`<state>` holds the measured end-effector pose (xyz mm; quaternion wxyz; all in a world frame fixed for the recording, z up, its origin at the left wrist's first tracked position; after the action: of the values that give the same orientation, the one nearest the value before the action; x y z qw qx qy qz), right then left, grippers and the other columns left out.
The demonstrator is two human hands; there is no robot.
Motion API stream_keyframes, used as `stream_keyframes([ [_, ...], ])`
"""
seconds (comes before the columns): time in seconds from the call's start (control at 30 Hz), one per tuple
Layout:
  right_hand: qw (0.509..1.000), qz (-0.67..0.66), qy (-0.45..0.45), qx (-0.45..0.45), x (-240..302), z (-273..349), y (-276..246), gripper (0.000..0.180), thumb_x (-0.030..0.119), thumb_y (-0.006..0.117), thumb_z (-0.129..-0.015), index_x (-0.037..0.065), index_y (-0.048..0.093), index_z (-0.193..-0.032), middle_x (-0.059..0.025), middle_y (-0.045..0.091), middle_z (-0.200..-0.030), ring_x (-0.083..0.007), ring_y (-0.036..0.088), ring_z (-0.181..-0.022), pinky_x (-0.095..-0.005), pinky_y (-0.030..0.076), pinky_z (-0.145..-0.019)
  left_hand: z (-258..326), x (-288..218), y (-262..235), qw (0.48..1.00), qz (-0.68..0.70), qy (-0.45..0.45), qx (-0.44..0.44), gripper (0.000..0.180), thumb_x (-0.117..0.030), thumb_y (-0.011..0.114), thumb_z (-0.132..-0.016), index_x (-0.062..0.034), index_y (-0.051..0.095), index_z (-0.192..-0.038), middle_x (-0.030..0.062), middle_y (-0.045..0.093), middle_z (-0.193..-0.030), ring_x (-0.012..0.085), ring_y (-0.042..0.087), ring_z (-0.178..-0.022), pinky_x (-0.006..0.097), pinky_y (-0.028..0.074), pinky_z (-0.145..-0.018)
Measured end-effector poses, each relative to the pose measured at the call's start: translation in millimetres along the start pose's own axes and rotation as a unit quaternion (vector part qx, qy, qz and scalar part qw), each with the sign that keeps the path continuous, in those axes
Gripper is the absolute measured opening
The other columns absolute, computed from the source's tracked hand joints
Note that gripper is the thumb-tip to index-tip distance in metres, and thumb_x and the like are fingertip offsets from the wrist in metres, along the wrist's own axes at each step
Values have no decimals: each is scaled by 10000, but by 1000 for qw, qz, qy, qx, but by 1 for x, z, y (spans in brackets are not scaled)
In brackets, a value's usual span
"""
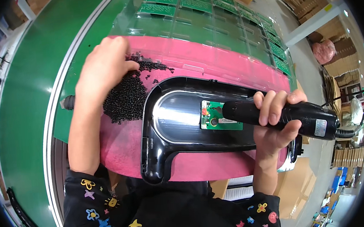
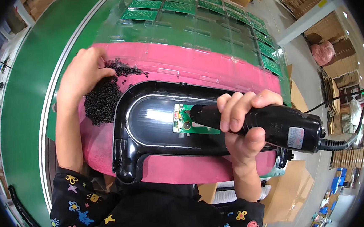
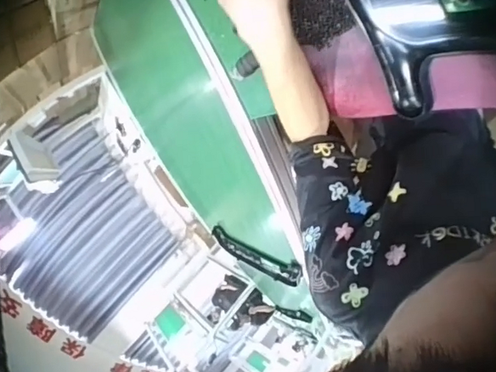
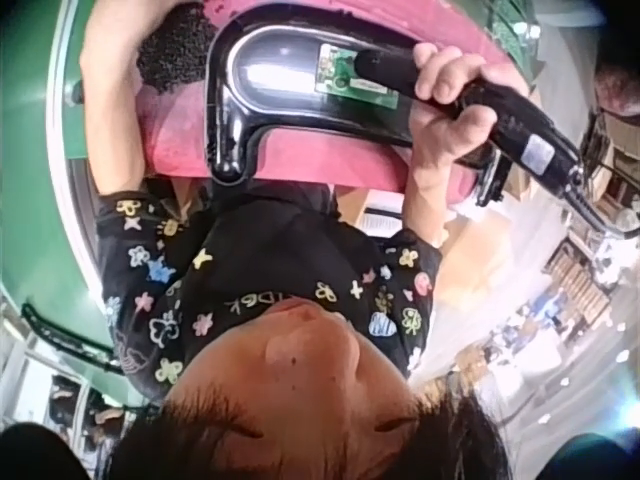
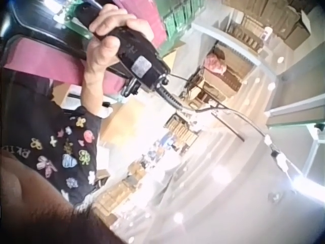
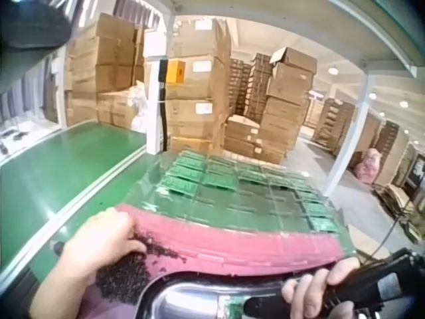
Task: Assembling circuit boards into plastic housings using an electric screwdriver in a factory setting.
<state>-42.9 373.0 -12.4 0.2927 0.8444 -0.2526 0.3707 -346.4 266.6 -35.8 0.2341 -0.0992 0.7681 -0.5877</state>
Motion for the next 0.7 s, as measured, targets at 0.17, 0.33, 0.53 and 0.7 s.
stream_keyframes([
  [0.17, 1000, 22, 17, 14, -4, 2, 2, 518, 466, 755, -866, 140, 459, -1138, 11, 520, -692, -125, 498, -556, -316, 399, -632, -2, 2, -2, 995, -3, -64, 77, 270, -97, 851, -663, 49, 665, -793, 208, 682, -752, 368, 680, -762, 435, 531, -691],
  [0.33, 999, 23, 19, 21, -11, -6, 13, 473, 378, 755, -881, 115, 451, -1130, -2, 511, -690, -131, 490, -557, -313, 403, -612, -5, 7, 7, 1000, -9, -23, 17, 230, -30, 832, -646, 47, 673, -793, 225, 681, -758, 387, 685, -771, 436, 538, -698],
  [0.53, 985, 56, 119, 108, -20, -27, 37, 300, 265, 648, -924, 94, 461, -1084, 6, 450, -683, -122, 437, -563, -315, 386, -640, -1, 5, 5, 1000, 4, 7, -4, 185, 29, 792, -654, 50, 680, -798, 230, 692, -809, 383, 695, -805, 431, 553, -732],
  [0.7, 984, 87, 105, 116, -28, -29, 43, 321, 240, 650, -917, 50, 472, -1105, 1, 439, -628, -111, 425, -517, -280, 361, -561, -2, 5, 7, 1000, 4, -13, -15, 152, 62, 759, -673, 55, 682, -805, 226, 696, -816, 378, 698, -810, 422, 559, -746],
])
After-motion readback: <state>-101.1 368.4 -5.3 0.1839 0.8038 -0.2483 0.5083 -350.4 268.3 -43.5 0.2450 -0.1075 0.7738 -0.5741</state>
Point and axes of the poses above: each hand's wrist, its own z-axis away from the middle knuckle, its own y-axis out of the palm, x = y × z, the point moved 5 cm from there along -z, towards the middle knuckle
